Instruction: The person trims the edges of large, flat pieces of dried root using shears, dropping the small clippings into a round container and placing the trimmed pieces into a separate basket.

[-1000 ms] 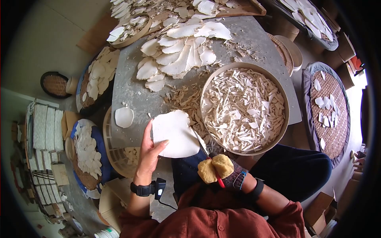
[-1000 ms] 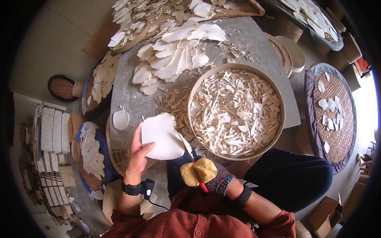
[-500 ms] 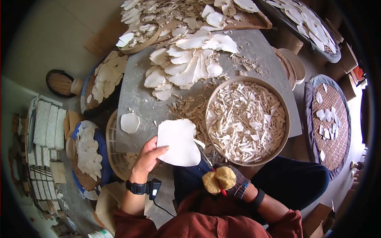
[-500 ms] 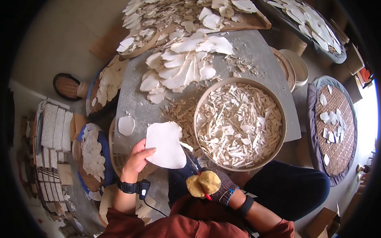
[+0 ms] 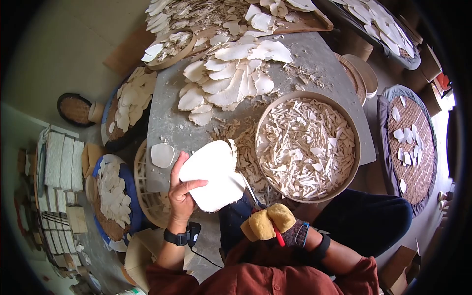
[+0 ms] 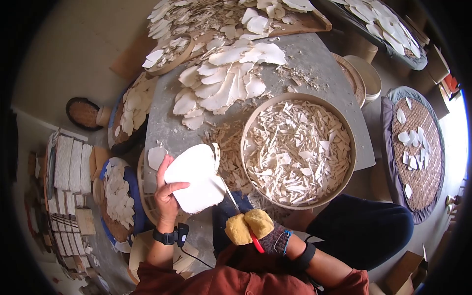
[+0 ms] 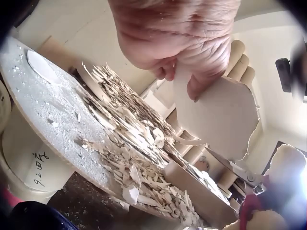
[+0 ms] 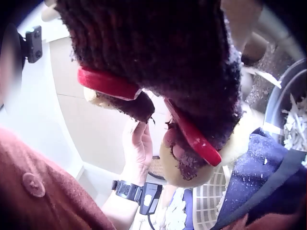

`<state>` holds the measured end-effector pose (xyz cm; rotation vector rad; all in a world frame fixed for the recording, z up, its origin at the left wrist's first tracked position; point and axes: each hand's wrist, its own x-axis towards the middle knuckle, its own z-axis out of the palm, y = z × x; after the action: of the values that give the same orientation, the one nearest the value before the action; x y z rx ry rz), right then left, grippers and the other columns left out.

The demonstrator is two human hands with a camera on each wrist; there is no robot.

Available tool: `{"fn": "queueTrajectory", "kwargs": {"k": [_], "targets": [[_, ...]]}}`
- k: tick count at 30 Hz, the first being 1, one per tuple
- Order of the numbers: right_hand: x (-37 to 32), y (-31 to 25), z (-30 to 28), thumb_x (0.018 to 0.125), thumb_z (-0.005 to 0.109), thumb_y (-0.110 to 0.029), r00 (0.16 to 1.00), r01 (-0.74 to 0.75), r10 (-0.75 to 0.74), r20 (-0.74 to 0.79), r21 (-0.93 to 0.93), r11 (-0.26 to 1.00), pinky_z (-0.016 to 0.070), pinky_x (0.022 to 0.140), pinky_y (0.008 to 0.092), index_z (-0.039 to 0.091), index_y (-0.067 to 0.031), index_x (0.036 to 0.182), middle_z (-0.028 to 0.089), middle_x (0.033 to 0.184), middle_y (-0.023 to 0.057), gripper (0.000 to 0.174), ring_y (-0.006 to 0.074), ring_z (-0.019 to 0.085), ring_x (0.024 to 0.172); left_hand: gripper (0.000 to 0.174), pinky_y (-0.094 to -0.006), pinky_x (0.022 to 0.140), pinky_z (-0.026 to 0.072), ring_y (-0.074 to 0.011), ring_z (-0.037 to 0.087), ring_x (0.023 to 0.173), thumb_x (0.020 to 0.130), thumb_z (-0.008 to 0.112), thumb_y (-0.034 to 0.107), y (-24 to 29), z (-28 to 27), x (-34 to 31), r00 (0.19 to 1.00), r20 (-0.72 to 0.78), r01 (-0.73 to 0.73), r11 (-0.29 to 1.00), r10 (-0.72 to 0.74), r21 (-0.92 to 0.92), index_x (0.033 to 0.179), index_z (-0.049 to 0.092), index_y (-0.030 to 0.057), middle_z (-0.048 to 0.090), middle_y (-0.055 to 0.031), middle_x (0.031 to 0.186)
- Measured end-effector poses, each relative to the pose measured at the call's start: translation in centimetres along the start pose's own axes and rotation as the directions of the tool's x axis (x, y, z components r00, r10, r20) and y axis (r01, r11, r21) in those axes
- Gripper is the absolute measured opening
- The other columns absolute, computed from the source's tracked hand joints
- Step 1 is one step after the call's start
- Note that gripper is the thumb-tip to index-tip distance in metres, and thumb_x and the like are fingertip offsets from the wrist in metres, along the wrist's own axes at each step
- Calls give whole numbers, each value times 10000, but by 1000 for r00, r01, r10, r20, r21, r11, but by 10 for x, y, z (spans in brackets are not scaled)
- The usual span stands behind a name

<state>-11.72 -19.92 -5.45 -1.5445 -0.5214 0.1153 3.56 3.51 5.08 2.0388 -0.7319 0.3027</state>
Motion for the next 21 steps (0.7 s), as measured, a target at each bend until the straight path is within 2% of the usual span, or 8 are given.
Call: {"fn": "queueTrajectory", "kwargs": {"k": [1, 3, 6, 8, 9, 15, 18, 21], "targets": [[1, -1, 0, 852, 573, -260, 997, -66, 64, 36, 57, 996, 386, 962, 356, 536, -108, 1211, 558, 1192, 96, 392, 246, 514, 1122, 130, -365, 992, 417, -295, 421, 1237, 718, 677, 30, 2, 1, -1, 1000, 9, 5, 1000, -5, -15, 779, 718, 139, 384, -150, 1363], [4, 1, 7, 863, 561, -258, 944, -303, 316, 100, 643, 703, 385, 971, 348, 538, -92, 1202, 554, 1201, 103, 378, 239, 516, 1125, 129, -365, 993, 417, -293, 425, 1234, 723, 673, 28, 3, 3, -2, 999, 29, 15, 999, -14, -47, 777, 718, 136, 387, -153, 1359], [3, -14, -2, 872, 557, -212, 960, -279, 257, 115, 496, 822, 380, 994, 319, 516, -56, 1209, 545, 1217, 110, 373, 200, 526, 1126, 129, -365, 979, 431, -291, 444, 1217, 725, 672, 31, 0, 5, -6, 998, 47, 47, 998, -45, -51, 782, 718, 138, 390, -155, 1354], [6, -22, -8, 867, 571, -191, 991, -80, 76, 112, 34, 996, 389, 986, 313, 510, -54, 1212, 552, 1209, 106, 376, 190, 535, 1115, 126, -367, 960, 447, -289, 457, 1204, 724, 669, 32, 4, 10, -5, 996, 26, 84, 984, -81, -157, 776, 719, 135, 401, -156, 1345], [4, -20, -4, 860, 586, -165, 997, -81, 75, 34, 230, 970, 405, 966, 312, 523, -59, 1196, 565, 1190, 97, 358, 193, 544, 1099, 124, -368, 951, 454, -288, 463, 1197, 724, 667, 32, 6, 12, -4, 995, 10, 98, 973, -98, -207, 773, 719, 134, 407, -157, 1340], [5, -26, 4, 788, 621, -146, 987, -87, 79, -140, -50, 995, 462, 826, 348, 595, -44, 1015, 628, 998, 101, 251, 250, 601, 935, 155, -339, 884, 475, -274, 510, 1150, 717, 681, 5, 9, 15, -10, 998, -47, 46, 995, -42, 88, 845, 681, 91, 499, -135, 1251], [8, -25, 1, 775, 602, -192, 930, -131, 106, -351, -49, 990, 478, 775, 352, 609, -44, 980, 643, 944, 106, 252, 259, 612, 895, 147, -287, 845, 461, -180, 573, 1004, 832, 606, 28, 2, 25, -28, 891, -78, 403, 859, -446, -316, 979, 609, 29, 567, -77, 1079], [3, -7, -1, 838, 532, -170, 968, -160, 157, -196, 2, 987, 470, 823, 341, 593, -44, 1040, 631, 1003, 104, 246, 249, 601, 943, 298, -311, 826, 485, -157, 576, 945, 873, 540, 41, 17, 30, -23, 729, 133, 550, 458, -672, -699, 1165, 482, 21, 545, -79, 1106]]}}
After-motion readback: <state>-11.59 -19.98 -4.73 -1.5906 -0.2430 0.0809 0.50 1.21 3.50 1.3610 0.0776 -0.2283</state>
